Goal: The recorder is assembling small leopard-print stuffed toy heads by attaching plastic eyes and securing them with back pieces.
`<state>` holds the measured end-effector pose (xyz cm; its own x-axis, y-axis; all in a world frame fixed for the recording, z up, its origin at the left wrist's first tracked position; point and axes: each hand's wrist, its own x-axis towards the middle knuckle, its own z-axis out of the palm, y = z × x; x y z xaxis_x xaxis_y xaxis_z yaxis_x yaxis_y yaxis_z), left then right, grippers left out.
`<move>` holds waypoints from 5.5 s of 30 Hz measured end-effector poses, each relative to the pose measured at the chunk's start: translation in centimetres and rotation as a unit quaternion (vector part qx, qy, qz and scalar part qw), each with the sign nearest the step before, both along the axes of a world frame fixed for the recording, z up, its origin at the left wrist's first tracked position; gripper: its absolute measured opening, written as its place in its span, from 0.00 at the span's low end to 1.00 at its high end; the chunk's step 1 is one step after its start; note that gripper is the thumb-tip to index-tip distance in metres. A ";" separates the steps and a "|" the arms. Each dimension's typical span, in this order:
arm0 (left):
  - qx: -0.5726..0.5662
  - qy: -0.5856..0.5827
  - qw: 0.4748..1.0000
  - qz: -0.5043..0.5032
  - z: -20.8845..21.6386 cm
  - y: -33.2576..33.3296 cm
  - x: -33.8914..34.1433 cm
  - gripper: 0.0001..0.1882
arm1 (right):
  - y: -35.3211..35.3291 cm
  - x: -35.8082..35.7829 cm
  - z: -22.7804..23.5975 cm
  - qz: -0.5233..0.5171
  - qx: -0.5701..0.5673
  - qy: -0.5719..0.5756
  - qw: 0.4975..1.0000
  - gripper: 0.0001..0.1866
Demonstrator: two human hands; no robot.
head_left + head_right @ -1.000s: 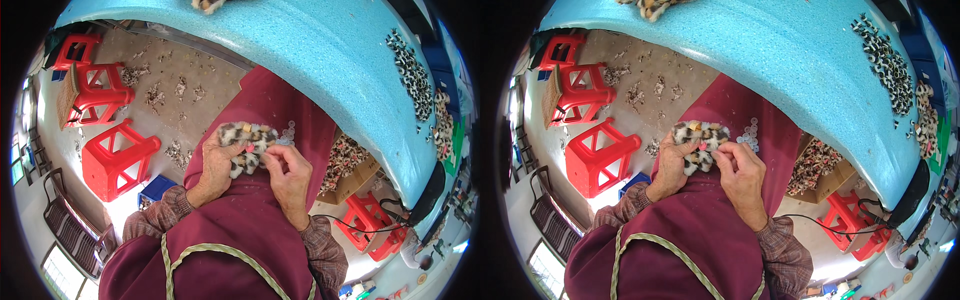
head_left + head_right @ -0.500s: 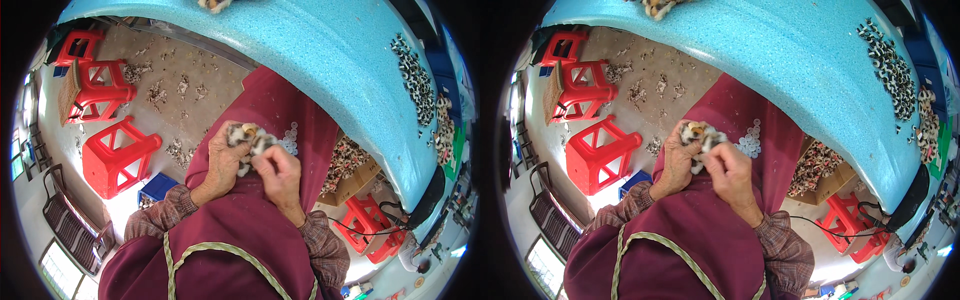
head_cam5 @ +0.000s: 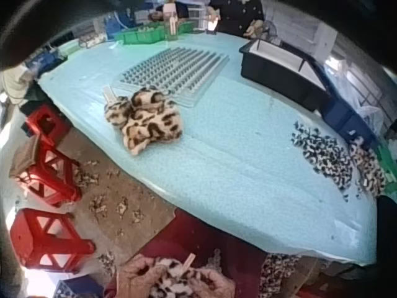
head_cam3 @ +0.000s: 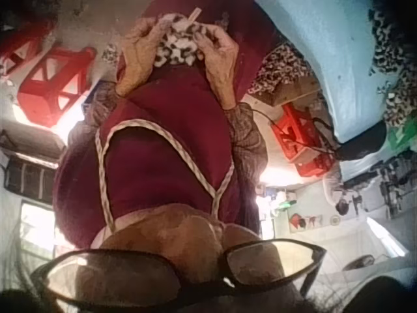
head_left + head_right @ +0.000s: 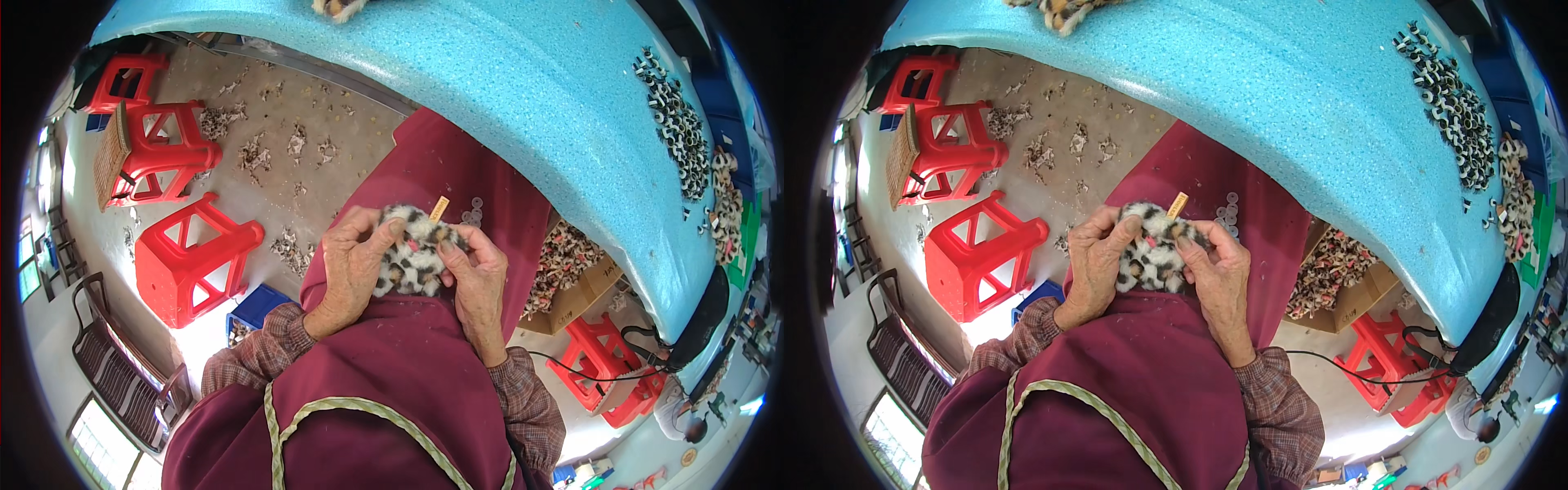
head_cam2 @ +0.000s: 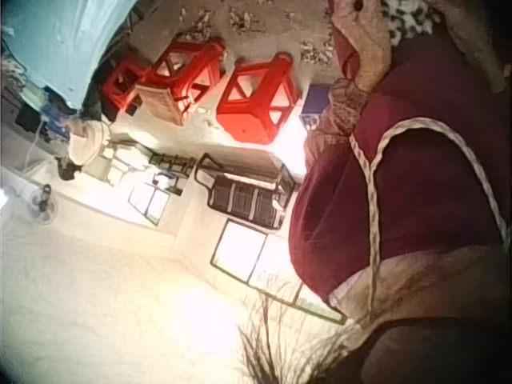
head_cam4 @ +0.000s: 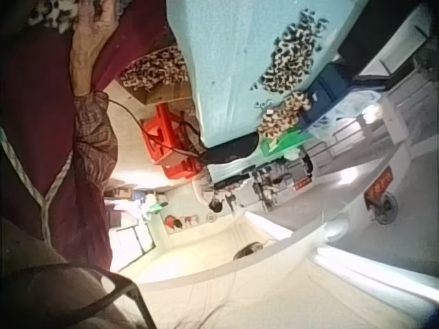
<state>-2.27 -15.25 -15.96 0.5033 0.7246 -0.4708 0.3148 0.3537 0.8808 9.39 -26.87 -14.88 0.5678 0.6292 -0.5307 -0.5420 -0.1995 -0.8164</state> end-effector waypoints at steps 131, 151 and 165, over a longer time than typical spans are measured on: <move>-0.357 -0.086 0.929 0.038 4.2 1.0 1.3 0.11 | 0.3 1.7 3.3 0.185 0.020 -0.171 0.968 0.09; -0.018 -0.054 0.966 -0.253 4.9 0.8 -0.7 0.13 | -0.7 0.5 3.3 0.128 -0.003 -0.062 0.990 0.03; 0.272 -0.200 0.886 -0.318 5.5 0.9 -1.3 0.16 | -1.3 3.3 3.4 0.260 0.161 -0.165 0.937 0.09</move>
